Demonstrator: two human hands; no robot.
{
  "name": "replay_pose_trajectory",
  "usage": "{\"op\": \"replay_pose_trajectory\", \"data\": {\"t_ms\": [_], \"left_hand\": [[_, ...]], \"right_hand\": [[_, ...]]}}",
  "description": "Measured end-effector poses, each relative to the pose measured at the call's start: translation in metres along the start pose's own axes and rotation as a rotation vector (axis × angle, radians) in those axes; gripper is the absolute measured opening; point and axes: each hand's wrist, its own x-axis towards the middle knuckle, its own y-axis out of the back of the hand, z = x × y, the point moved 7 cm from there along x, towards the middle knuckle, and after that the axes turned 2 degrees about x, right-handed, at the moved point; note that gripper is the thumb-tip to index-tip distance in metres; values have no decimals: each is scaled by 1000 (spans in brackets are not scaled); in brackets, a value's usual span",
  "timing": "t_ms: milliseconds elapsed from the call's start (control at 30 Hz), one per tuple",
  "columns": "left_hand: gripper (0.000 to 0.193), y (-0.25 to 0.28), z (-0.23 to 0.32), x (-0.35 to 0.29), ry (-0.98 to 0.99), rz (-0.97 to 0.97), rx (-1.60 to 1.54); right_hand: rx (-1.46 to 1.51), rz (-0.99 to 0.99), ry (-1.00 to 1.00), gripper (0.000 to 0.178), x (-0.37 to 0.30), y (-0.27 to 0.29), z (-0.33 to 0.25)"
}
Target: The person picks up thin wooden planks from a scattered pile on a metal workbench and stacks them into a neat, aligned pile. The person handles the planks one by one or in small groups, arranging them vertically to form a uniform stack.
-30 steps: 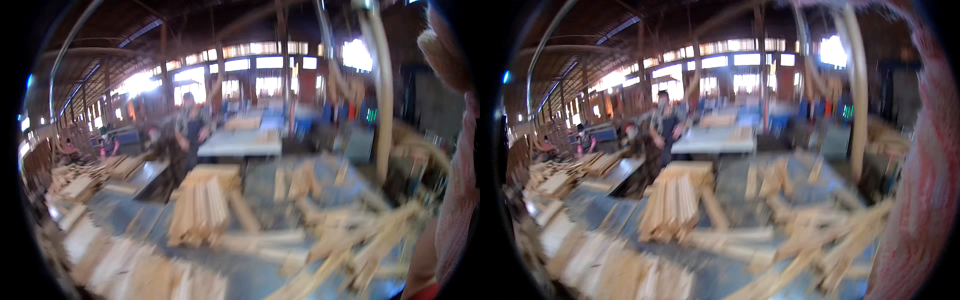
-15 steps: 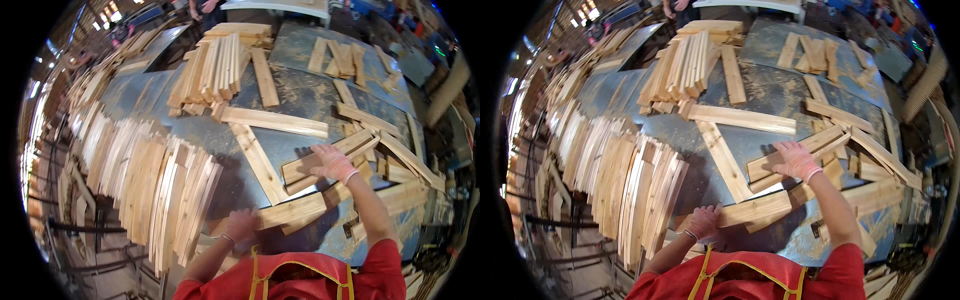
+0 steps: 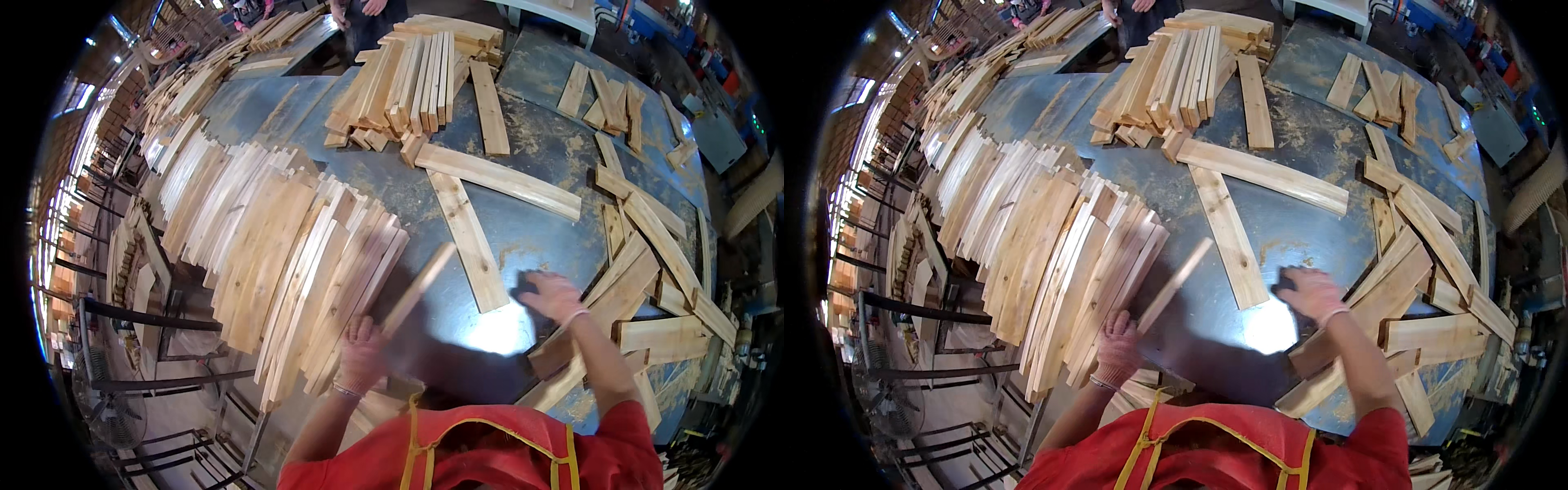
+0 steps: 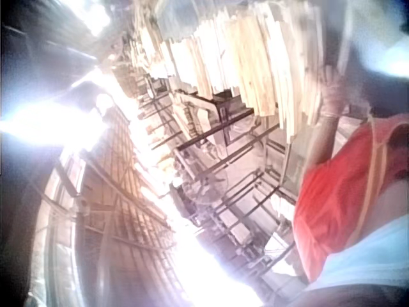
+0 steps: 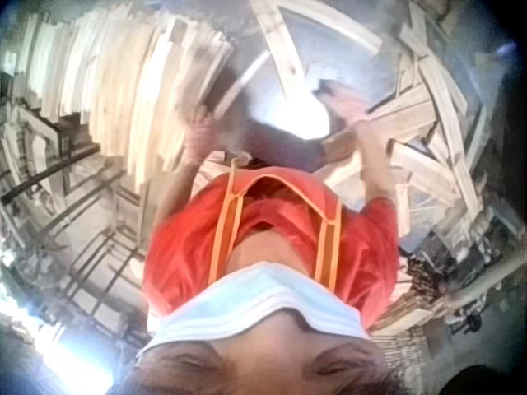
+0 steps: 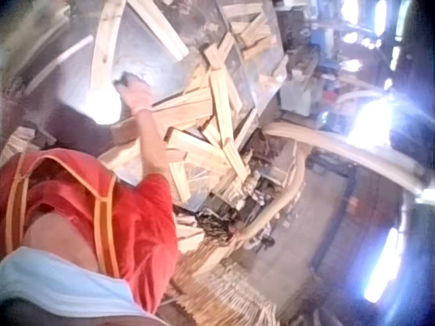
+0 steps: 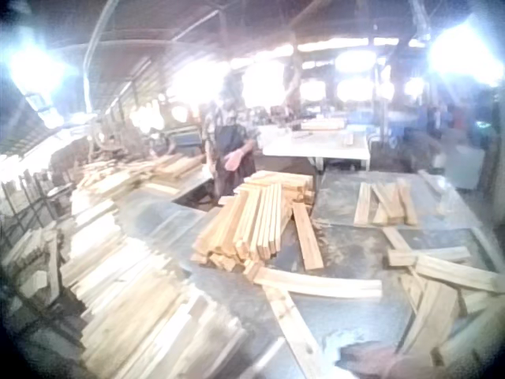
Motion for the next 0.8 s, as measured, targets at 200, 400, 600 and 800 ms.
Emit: {"op": "replay_pose_trajectory", "data": {"t_ms": [200,400,600,800], "left_hand": [[70,9,-58,-9,-17,211,274],[77,-3,12,35,137,-342,-584],[62,-62,27,92,408,-417,-627],[39,-47,-7,33,204,-75,-48]], "right_hand": [[84,113,-197,94,30,-77,-93],[596,-5,-275,115,-53,-126,-129],[437,-423,341,86,-72,-174,-204],[86,380,369,85,70,4,-67]]}}
